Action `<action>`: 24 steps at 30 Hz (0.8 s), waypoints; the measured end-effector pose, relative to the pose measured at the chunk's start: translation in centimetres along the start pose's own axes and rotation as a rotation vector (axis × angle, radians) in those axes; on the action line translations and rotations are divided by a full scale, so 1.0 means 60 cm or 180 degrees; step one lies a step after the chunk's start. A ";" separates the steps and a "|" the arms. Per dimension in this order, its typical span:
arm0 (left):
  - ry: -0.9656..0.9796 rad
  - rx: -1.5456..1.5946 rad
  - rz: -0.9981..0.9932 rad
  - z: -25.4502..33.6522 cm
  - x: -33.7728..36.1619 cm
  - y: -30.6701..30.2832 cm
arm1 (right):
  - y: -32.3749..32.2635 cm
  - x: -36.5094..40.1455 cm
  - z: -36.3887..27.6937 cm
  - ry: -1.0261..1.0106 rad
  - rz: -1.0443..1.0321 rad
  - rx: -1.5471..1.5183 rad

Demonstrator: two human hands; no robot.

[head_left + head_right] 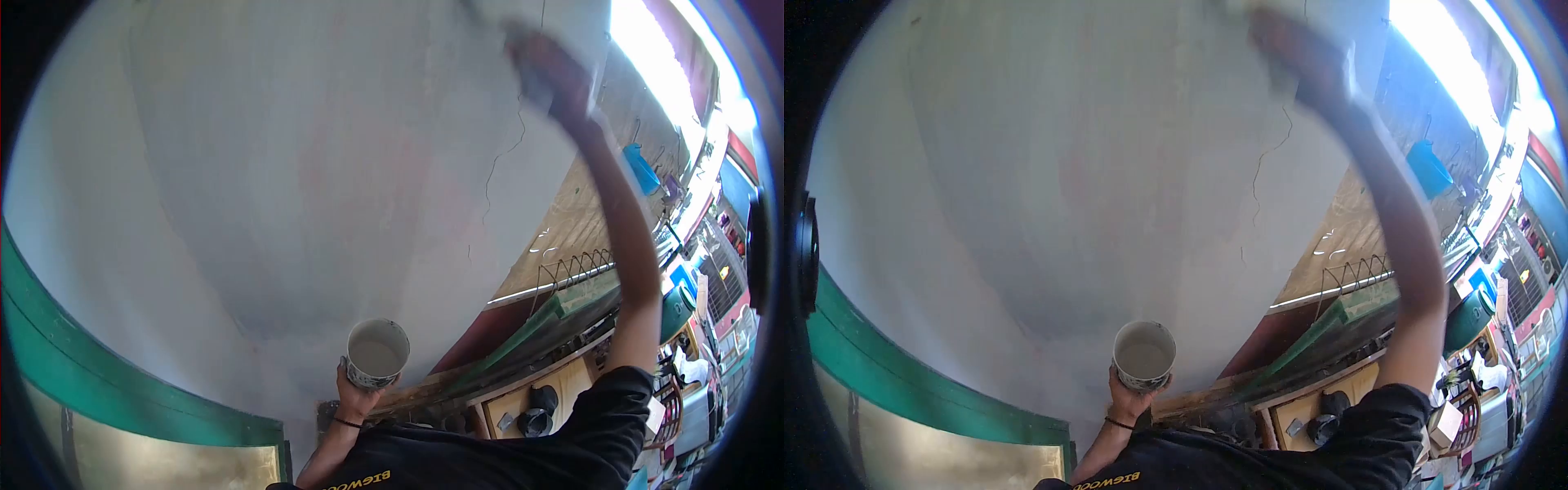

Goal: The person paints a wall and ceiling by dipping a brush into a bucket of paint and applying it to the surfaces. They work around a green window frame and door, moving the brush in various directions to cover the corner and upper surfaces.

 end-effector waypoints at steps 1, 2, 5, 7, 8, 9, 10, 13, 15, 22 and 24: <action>-0.0011 -0.0039 0.0014 0.001 -0.002 -0.002 | 0.026 0.062 -0.064 0.0280 -0.0754 0.0381; -0.0020 -0.0081 0.0026 0.002 -0.004 -0.005 | -0.004 0.115 -0.170 0.1046 -0.0810 -0.0237; -0.0023 -0.0094 -0.0020 0.006 -0.008 -0.016 | 0.043 0.358 -0.292 -0.0846 0.0347 -0.0205; -0.0006 -0.0147 -0.0013 0.008 -0.007 -0.009 | 0.044 0.476 -0.391 -0.0315 -0.0140 -0.0501; -0.0005 -0.0193 0.0034 0.007 -0.003 -0.004 | 0.042 0.529 -0.437 -0.0061 -0.0353 -0.0715; -0.0008 -0.0133 0.0059 0.007 -0.001 0.000 | 0.046 0.573 -0.470 0.0225 -0.0570 -0.0931; -0.0014 -0.0075 0.0112 0.006 -0.004 -0.001 | 0.059 0.618 -0.486 0.0340 -0.0868 -0.1116; -0.0061 -0.0025 0.0282 0.016 -0.019 -0.040 | 0.066 0.727 -0.563 0.0752 -0.1726 -0.1662; -0.0188 0.0159 0.0266 0.010 -0.024 -0.045 | 0.099 0.749 -0.538 0.0933 -0.2179 -0.1923; -0.0177 0.0206 -0.0023 0.018 -0.017 -0.036 | -0.006 0.389 -0.320 0.1368 -0.0887 -0.2076; -0.0221 0.0362 -0.0016 0.011 -0.014 -0.040 | -0.039 0.310 -0.294 0.0968 -0.0439 -0.1533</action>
Point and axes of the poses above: each hand's wrist, its own x-axis away from the middle knuckle, its own y-axis out of the palm, z = x × y, the point moved 3 cm from there along -x, towards the middle knuckle, and after that the axes turned 7 degrees about y, right-handed, at the moved point
